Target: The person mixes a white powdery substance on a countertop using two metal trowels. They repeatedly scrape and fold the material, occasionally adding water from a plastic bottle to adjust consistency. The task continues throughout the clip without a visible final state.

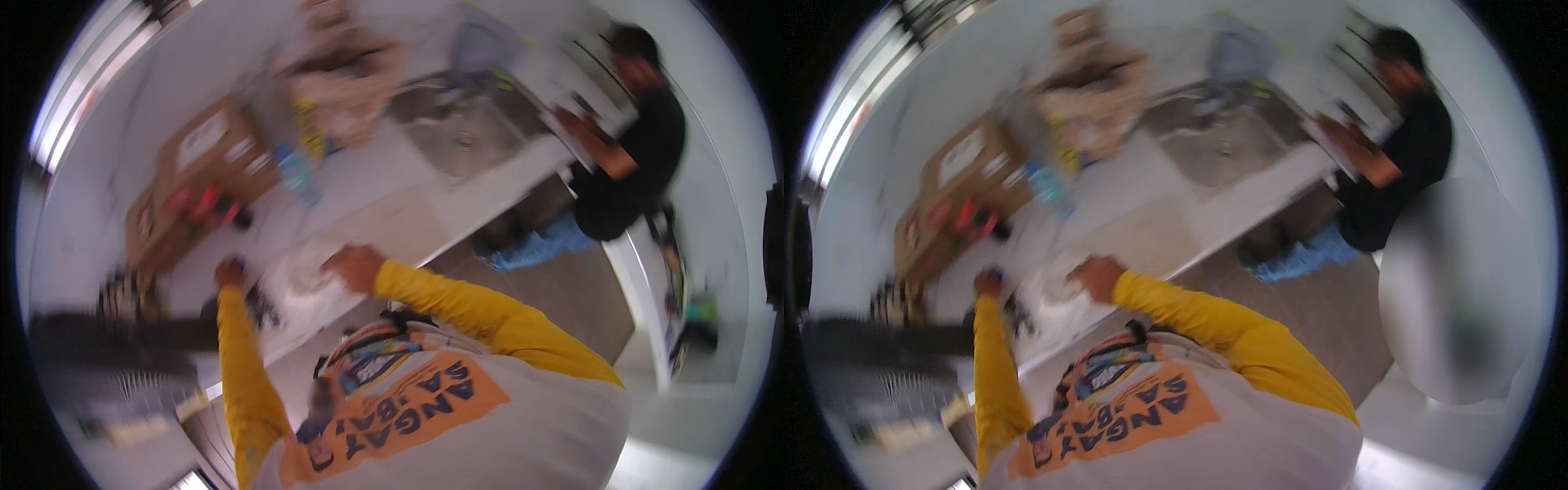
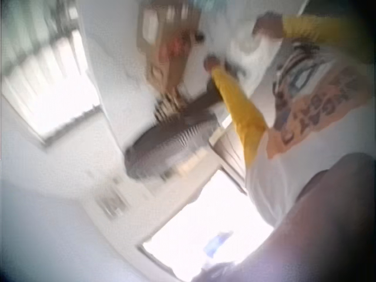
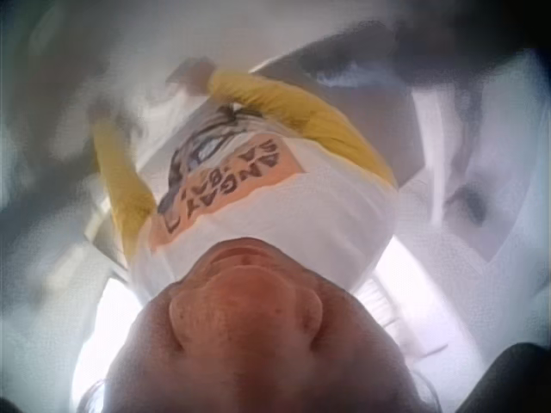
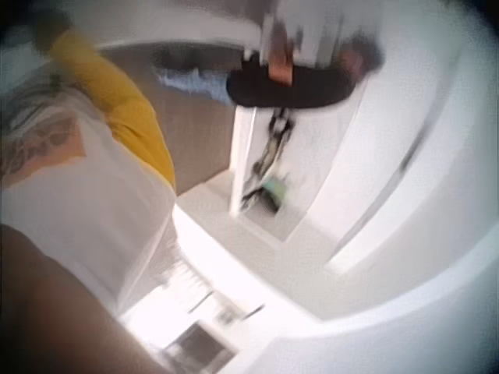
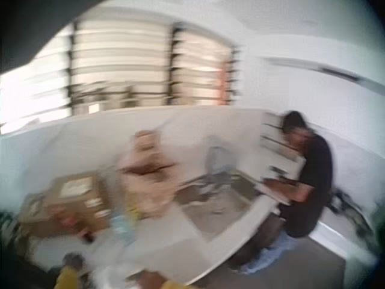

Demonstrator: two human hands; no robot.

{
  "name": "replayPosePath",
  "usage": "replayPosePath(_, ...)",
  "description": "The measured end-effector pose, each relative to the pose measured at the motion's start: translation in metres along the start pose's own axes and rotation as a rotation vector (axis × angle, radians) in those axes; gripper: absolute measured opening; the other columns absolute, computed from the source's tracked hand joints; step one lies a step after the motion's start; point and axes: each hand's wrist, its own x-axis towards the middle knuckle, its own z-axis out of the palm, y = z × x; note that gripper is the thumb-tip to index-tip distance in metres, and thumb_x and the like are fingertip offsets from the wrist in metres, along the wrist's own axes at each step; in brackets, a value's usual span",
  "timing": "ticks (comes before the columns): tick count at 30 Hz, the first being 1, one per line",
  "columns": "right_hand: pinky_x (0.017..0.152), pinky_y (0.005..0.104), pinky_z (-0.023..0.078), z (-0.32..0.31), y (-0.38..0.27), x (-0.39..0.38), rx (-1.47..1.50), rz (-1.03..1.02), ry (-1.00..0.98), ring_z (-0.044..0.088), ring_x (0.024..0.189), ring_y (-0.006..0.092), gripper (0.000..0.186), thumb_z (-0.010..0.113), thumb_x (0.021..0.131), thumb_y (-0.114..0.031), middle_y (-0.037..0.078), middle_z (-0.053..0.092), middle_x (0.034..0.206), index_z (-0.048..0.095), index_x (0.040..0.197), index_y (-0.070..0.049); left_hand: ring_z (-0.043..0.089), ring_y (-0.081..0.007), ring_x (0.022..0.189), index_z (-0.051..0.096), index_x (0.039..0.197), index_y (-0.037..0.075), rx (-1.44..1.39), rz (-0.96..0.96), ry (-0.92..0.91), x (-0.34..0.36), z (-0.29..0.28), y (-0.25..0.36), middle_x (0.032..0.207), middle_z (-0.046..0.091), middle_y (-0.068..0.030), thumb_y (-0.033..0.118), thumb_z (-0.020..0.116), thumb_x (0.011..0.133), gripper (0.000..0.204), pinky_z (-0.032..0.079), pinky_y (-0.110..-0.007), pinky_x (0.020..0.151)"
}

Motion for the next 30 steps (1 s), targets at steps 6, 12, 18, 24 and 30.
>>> replayPosePath(6, 0.078, 0.0424, 0.053, -0.018, 0.009, -0.017, 0.116, -0.012, -0.033, 0.062, 0.096, 0.0279, 0.030, 0.057, 0.080, -0.012, 0.006, 0.068, 0.098, 0.066, 0.108, -0.015, 0.067, -0.0339, 0.094, 0.069, 0.113, 0.006, -0.516, -0.159, 0.182, 0.002, 0.010, -0.002, 0.105, 0.069, -0.0184, 0.017, 0.063, 0.084, 0.032, 0.052, -0.041, 0.087)
replayPosePath(12, 0.086, 0.0419, 0.052, -0.008, 0.026, -0.033, 0.247, 0.042, 0.081, 0.063, 0.101, 0.0286, 0.031, 0.055, 0.083, -0.014, 0.009, 0.068, 0.109, 0.066, 0.112, -0.014, 0.063, -0.0285, 0.101, 0.062, 0.120, -0.002, -1.068, -0.335, 0.550, -0.036, -0.044, 0.046, 0.110, 0.065, -0.0189, 0.015, 0.061, 0.090, 0.035, 0.049, -0.038, 0.091)
replayPosePath(18, 0.085, 0.0432, 0.050, -0.015, 0.032, -0.039, 0.309, 0.070, -0.042, 0.062, 0.100, 0.0303, 0.029, 0.052, 0.087, -0.014, 0.010, 0.068, 0.109, 0.065, 0.113, -0.011, 0.056, -0.0284, 0.113, 0.040, 0.141, 0.002, -1.120, 0.097, 0.625, -0.015, -0.125, 0.187, 0.126, 0.052, -0.0177, 0.021, 0.086, 0.071, 0.086, 0.046, -0.034, 0.098)
replayPosePath(24, 0.082, 0.0433, 0.051, -0.029, 0.034, -0.036, 0.304, 0.068, 0.021, 0.062, 0.098, 0.0300, 0.028, 0.053, 0.087, -0.015, 0.009, 0.068, 0.106, 0.065, 0.113, -0.011, 0.052, -0.0319, 0.122, 0.034, 0.140, -0.002, -1.204, 0.086, 0.521, 0.051, -0.147, 0.247, 0.134, 0.050, -0.0194, 0.034, 0.090, 0.062, 0.102, 0.043, -0.039, 0.102)
replayPosePath(30, 0.080, 0.0430, 0.051, -0.026, 0.051, -0.049, 0.285, 0.059, 0.083, 0.062, 0.096, 0.0304, 0.028, 0.056, 0.086, -0.015, 0.009, 0.068, 0.103, 0.064, 0.112, -0.011, 0.062, -0.0297, 0.104, 0.042, 0.131, 0.000, -1.181, -0.023, 0.532, 0.072, -0.149, 0.248, 0.114, 0.062, -0.0134, 0.030, 0.089, 0.065, 0.087, 0.049, -0.038, 0.092)
